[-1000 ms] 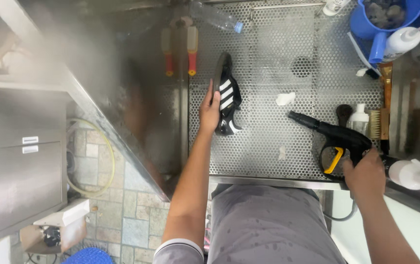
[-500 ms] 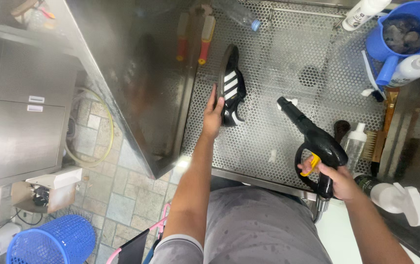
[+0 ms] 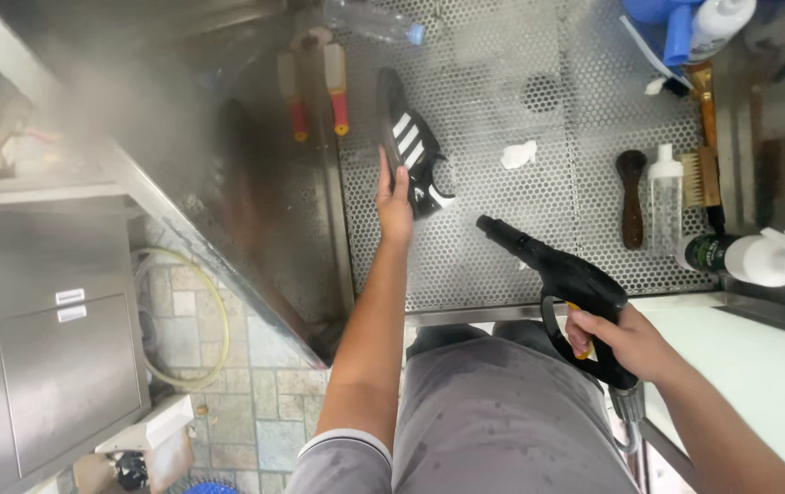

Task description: The person cleans a pair of black sneakers using a high-pressure water spray gun and a white cloth. They rinse the shoes, wipe them with the cloth, and place them in a sink.

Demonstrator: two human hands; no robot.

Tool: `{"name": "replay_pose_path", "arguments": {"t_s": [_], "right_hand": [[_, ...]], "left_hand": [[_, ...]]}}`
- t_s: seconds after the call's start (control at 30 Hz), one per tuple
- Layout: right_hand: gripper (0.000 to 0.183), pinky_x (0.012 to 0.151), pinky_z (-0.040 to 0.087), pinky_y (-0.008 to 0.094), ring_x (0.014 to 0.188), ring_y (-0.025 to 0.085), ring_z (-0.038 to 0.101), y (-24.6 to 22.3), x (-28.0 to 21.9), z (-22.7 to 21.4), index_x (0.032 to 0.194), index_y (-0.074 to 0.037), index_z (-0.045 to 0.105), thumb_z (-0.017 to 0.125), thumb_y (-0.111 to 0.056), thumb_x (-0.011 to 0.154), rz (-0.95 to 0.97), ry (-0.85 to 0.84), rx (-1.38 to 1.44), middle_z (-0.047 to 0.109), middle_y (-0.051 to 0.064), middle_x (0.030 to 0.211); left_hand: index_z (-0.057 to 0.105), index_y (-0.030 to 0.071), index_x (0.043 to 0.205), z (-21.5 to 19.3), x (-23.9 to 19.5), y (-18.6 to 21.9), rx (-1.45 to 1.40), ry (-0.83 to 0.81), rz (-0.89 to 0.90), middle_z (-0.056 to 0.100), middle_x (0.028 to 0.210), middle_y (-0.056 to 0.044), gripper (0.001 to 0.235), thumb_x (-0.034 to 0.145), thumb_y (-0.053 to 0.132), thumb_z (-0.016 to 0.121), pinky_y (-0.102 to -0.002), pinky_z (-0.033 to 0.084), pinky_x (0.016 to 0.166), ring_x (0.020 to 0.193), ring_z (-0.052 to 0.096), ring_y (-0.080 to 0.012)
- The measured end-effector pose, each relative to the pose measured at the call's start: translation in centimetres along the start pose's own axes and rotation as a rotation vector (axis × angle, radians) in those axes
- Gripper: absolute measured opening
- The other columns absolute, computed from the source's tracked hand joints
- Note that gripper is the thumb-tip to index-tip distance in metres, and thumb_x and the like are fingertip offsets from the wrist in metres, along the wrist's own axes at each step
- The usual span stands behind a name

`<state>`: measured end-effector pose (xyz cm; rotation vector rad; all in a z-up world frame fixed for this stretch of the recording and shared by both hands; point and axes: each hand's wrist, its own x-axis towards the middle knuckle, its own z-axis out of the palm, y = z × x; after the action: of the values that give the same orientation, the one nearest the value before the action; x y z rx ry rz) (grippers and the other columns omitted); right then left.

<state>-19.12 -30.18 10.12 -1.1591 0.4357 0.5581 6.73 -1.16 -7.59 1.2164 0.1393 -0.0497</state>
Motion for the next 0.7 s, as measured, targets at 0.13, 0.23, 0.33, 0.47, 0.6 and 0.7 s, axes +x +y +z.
{"name": "replay_pose_path", "arguments": {"t_s": [0.13, 0.23, 0.33, 0.47, 0.6, 0.7], "right_hand": [[0.015, 0.061, 0.051, 0.036, 0.066, 0.018, 0.056, 0.3, -0.3, 2.6, 0.096, -0.002, 0.056, 0.062, -0.016, 0.095, -0.131, 0.020, -0.075, 0.055, 0.005, 0.071], [0.018, 0.059, 0.049, 0.036, 0.064, 0.017, 0.056, 1.2, -0.1, 4.0, 0.090, 0.000, 0.058, 0.063, -0.017, 0.095, -0.097, 0.095, -0.185, 0.057, 0.006, 0.069], [0.019, 0.059, 0.049, 0.035, 0.062, 0.016, 0.055, 2.5, -0.2, 5.1, 0.088, -0.001, 0.059, 0.065, -0.018, 0.095, -0.026, 0.131, -0.194, 0.057, 0.005, 0.067], [0.019, 0.060, 0.050, 0.033, 0.063, 0.014, 0.057, 2.9, -0.8, 6.2, 0.088, -0.003, 0.059, 0.065, -0.020, 0.094, -0.111, 0.114, -0.185, 0.058, 0.004, 0.066], [0.022, 0.059, 0.050, 0.033, 0.060, 0.014, 0.056, 2.9, -0.9, 7.1, 0.087, -0.003, 0.060, 0.065, -0.022, 0.095, -0.101, 0.140, -0.246, 0.057, 0.004, 0.063], [0.021, 0.058, 0.050, 0.032, 0.059, 0.014, 0.057, 2.7, -0.7, 7.9, 0.089, -0.003, 0.062, 0.067, -0.024, 0.093, -0.067, 0.191, -0.306, 0.057, 0.003, 0.062]], "left_hand": [[0.024, 0.010, 0.164, -0.3, -0.4, 0.6, -0.057, -0.007, -0.097, 0.031, 0.168, -0.012, 0.067, 0.107, 0.022, 0.056, -0.033, 0.025, 0.123, 0.150, 0.033, -0.0203], [0.022, 0.012, 0.165, 0.0, -0.6, 1.9, -0.042, -0.008, -0.136, 0.029, 0.169, -0.012, 0.070, 0.105, 0.025, 0.057, -0.034, 0.025, 0.123, 0.152, 0.032, -0.0233], [0.022, 0.015, 0.165, 0.5, -1.0, 2.7, -0.074, -0.037, -0.133, 0.030, 0.169, -0.015, 0.072, 0.103, 0.026, 0.059, -0.037, 0.026, 0.124, 0.152, 0.032, -0.0273], [0.022, 0.022, 0.164, 1.0, -1.1, 4.1, 0.049, -0.010, -0.159, 0.023, 0.171, -0.013, 0.072, 0.103, 0.030, 0.059, -0.040, 0.021, 0.125, 0.156, 0.024, -0.0260], [0.020, 0.032, 0.163, 1.6, -1.5, 5.0, 0.062, 0.013, -0.275, 0.018, 0.172, -0.008, 0.070, 0.103, 0.036, 0.054, -0.046, 0.017, 0.124, 0.156, 0.019, -0.0268], [0.021, 0.033, 0.164, 1.6, -1.5, 5.4, -0.013, -0.018, -0.249, 0.018, 0.173, -0.007, 0.068, 0.104, 0.038, 0.052, -0.051, 0.018, 0.124, 0.157, 0.019, -0.0294]]}}
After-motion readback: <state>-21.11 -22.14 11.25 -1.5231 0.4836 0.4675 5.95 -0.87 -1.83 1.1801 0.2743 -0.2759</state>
